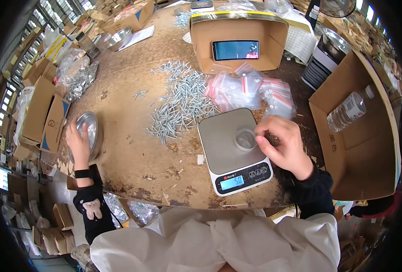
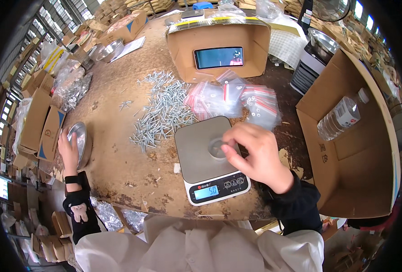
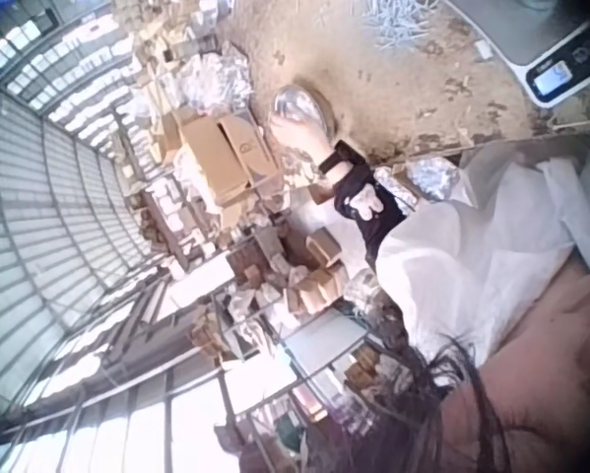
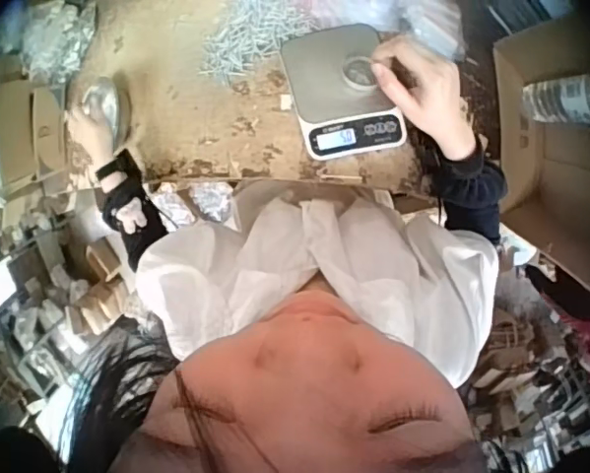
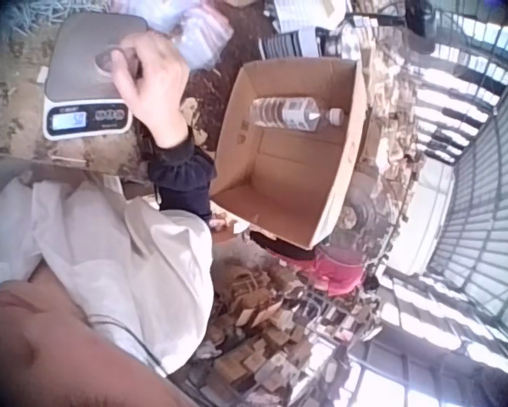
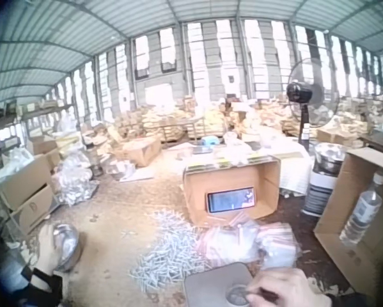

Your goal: The person scoops nails from a large pile on a table and places them onto a digital scale. After weighing, the person transfers the nails into small plastic bags, seals them, and places the filled bags into a cardboard box. The process is repeated multiple times throughout the video.

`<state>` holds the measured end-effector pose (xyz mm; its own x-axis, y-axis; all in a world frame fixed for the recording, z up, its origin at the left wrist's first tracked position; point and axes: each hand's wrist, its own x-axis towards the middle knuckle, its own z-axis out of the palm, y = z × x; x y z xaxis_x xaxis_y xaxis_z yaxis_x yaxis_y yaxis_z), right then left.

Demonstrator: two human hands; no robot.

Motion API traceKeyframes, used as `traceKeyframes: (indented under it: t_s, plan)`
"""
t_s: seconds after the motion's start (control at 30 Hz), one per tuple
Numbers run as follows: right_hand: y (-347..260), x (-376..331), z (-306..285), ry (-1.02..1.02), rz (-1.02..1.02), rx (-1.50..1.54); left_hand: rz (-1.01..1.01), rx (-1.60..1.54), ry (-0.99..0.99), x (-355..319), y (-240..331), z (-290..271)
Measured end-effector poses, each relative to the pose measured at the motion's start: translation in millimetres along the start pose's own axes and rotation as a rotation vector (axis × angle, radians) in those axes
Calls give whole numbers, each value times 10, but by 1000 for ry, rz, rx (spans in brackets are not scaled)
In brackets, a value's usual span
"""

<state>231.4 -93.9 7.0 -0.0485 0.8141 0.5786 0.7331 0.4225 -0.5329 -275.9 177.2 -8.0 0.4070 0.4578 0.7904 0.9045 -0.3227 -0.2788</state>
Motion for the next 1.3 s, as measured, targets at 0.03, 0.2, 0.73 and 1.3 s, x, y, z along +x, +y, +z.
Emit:
traceKeyframes:
  t_s: [0.03,0.2,0.73,1.3]
  plan:
    - [-11,10,-18,-4,-5,-46,-123,-245,-157,137,331,-116]
    - [-40,40,-34,-106,-26,-114,27,-527,-879,392,1647,-465]
    - [-20,-16,-13,-23,-131,-124,160,-514,-671,398,2466,94]
    - [27,-21,14,9,-140,-167,182,-511,-689,401,2460,106]
